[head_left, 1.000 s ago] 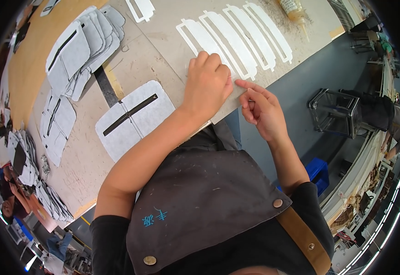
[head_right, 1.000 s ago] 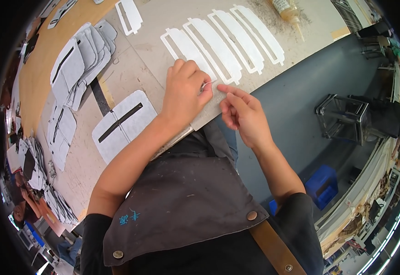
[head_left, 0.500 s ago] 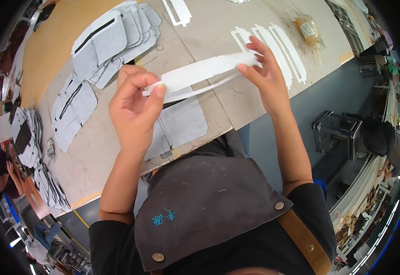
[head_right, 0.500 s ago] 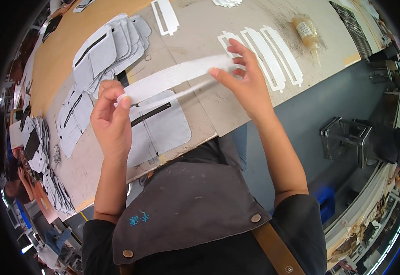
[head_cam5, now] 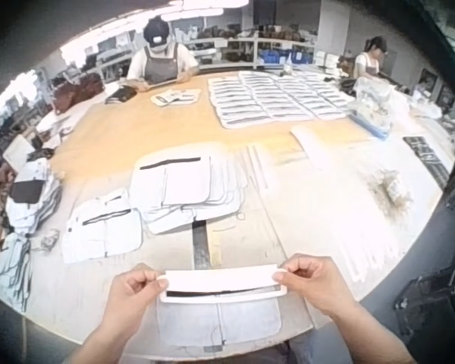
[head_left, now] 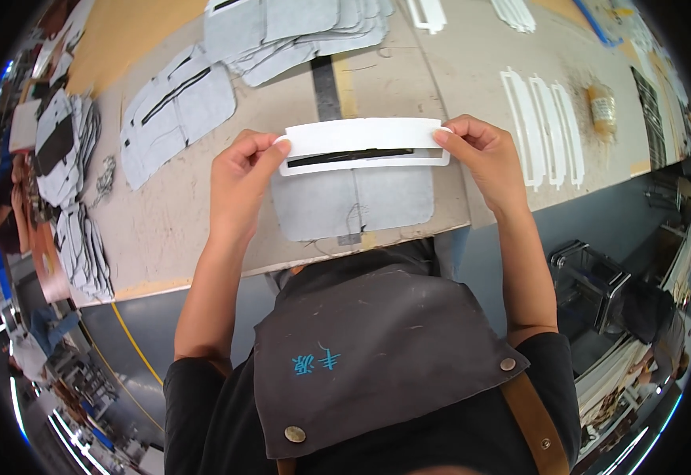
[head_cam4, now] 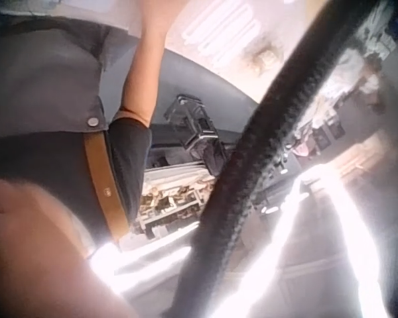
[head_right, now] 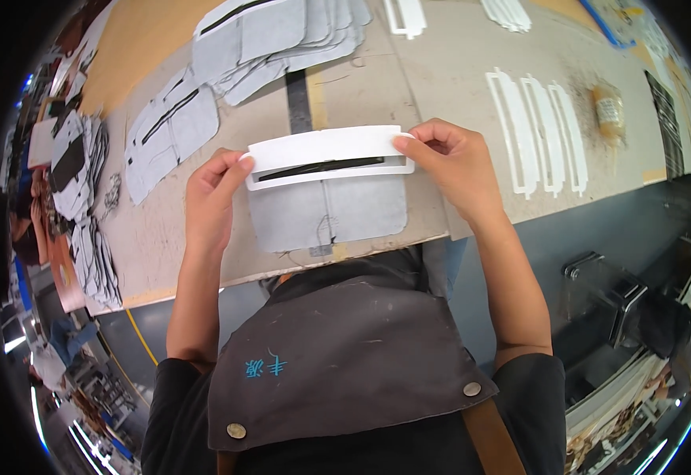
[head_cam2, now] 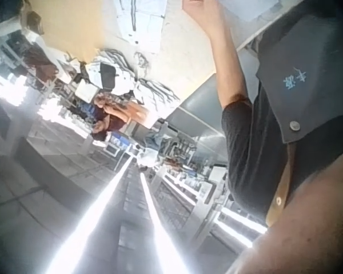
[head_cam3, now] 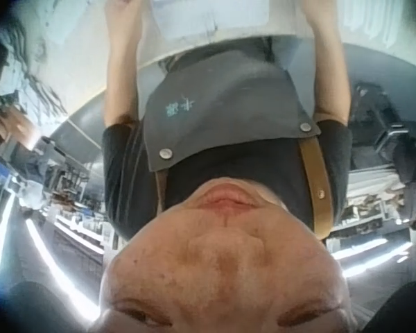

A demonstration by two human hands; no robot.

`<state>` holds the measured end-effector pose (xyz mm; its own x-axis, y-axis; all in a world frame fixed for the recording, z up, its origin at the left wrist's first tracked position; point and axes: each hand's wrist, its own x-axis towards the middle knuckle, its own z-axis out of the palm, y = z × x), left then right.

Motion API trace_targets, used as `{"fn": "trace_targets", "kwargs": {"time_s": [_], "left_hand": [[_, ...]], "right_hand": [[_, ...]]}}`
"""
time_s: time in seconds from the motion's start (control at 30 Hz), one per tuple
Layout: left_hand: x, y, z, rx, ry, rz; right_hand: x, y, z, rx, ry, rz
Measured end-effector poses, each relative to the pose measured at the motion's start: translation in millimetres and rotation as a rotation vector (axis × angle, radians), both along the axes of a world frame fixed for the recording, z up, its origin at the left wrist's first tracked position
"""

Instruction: The recorder is assembling leather pouch components by gluing and aligning white strips onto leather panels.

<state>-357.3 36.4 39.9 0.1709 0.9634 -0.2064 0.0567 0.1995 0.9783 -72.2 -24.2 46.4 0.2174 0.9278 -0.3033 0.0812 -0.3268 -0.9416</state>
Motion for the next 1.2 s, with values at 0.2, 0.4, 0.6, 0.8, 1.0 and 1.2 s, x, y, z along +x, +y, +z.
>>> {"fn": "trace_targets", "kwargs": {"time_s": [0.2,0.4,0.6,0.8,1.0,1.2], "left_hand": [[-16.5,0.7,-13.2,0.032,0.329,-0.049],[-18.4,4.5,-19.0,0.221,0.515,-0.062],[-17.4,8.6,-18.3,0.193,0.581,-0.104],[-15.7,12.6,-14.9,0.217,0.638,-0.133],[-13.9,14.1,-17.2,0.273,0.707,-0.155],[-15.1,13.4,-19.2,0.301,0.739,-0.161]], "right_hand": [[-8.8,6.0,-7.4,-0.008,-0.109,0.087],[-20.4,10.6,-7.9,-0.014,-0.242,0.030],[-20.6,12.4,-13.7,-0.053,-0.206,-0.005],[-21.2,13.7,-15.0,-0.043,-0.298,-0.007],[-21.1,14.2,-15.8,-0.044,-0.315,-0.001],[-26.1,14.6,-13.3,-0.076,-0.357,0.010]]}}
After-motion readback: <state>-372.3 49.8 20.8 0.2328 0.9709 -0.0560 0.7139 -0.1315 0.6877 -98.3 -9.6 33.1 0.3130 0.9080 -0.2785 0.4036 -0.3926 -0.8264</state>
